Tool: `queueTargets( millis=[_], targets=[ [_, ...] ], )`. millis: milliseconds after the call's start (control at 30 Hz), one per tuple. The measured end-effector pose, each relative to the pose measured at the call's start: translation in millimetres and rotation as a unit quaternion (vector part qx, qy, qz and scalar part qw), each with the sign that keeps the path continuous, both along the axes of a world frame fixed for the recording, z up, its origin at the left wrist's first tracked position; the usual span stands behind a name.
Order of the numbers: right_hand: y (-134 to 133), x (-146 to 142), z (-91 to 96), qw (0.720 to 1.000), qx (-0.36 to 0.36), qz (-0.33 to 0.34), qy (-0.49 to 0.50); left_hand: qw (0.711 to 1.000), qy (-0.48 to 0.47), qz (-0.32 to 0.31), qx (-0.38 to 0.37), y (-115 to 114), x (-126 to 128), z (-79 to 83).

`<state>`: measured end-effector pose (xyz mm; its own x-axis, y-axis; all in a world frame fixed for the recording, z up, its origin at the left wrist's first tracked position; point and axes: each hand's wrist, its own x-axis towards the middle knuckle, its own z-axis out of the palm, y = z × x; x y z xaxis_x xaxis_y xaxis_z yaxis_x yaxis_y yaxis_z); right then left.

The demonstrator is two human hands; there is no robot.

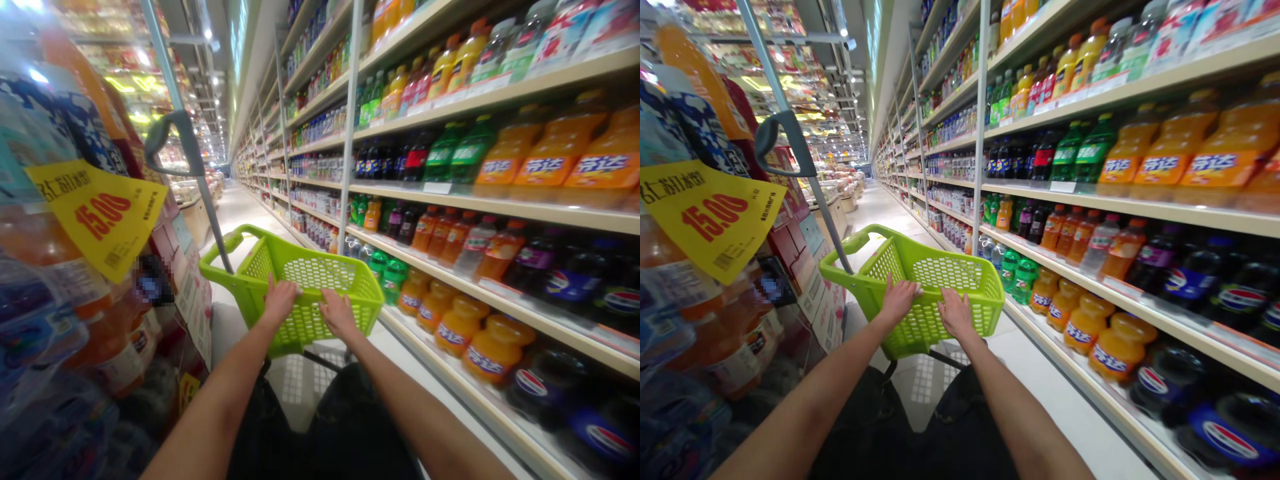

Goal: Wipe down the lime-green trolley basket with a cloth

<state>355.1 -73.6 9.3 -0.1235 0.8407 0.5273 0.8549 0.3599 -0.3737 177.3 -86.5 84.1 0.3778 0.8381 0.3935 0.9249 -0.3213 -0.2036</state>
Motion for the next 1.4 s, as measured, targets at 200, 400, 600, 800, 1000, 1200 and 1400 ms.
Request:
queueTargets(
  millis=[200, 400, 600, 800, 1000, 1200, 1400],
  targets=[
    [-6.5, -4.0, -1.8, 0.999, 0.022, -0.008, -0.025, 0.998, 0.009, 0.044, 0.047, -8.7, -71.3, 32.1],
    [-8.1, -5.2, -2.9, 0.999, 0.031, -0.006, -0.036, 0.996, -0.013, 0.079, 0.046, -11.6, -80.3, 24.3],
    [-4.0, 2.0, -7.8, 0.998, 0.035, 0.008, -0.051, 0.998, 0.049, 0.008, 0.03, -1.8, -99.4, 24.1],
    [-3.1, 3.5, -11.0, 0.998, 0.05, -0.003, -0.029, 0.996, 0.028, 0.022, 0.08, -2.8, -126.3, 50.6],
    [-4.2, 1.8, -11.9, 0.998, 0.053, -0.002, -0.022, 0.997, -0.012, 0.045, 0.06, -3.2, -84.8, 22.2],
    [-1.4, 7.6, -17.0, 0.997, 0.07, 0.003, -0.041, 1.0, 0.016, -0.003, 0.026, 0.2, -73.5, 14.1],
    [-5.0, 1.5, -17.3, 0.996, 0.078, -0.018, -0.03, 0.994, -0.024, 0.067, 0.083, -1.8, -93.9, 27.8]
  ],
)
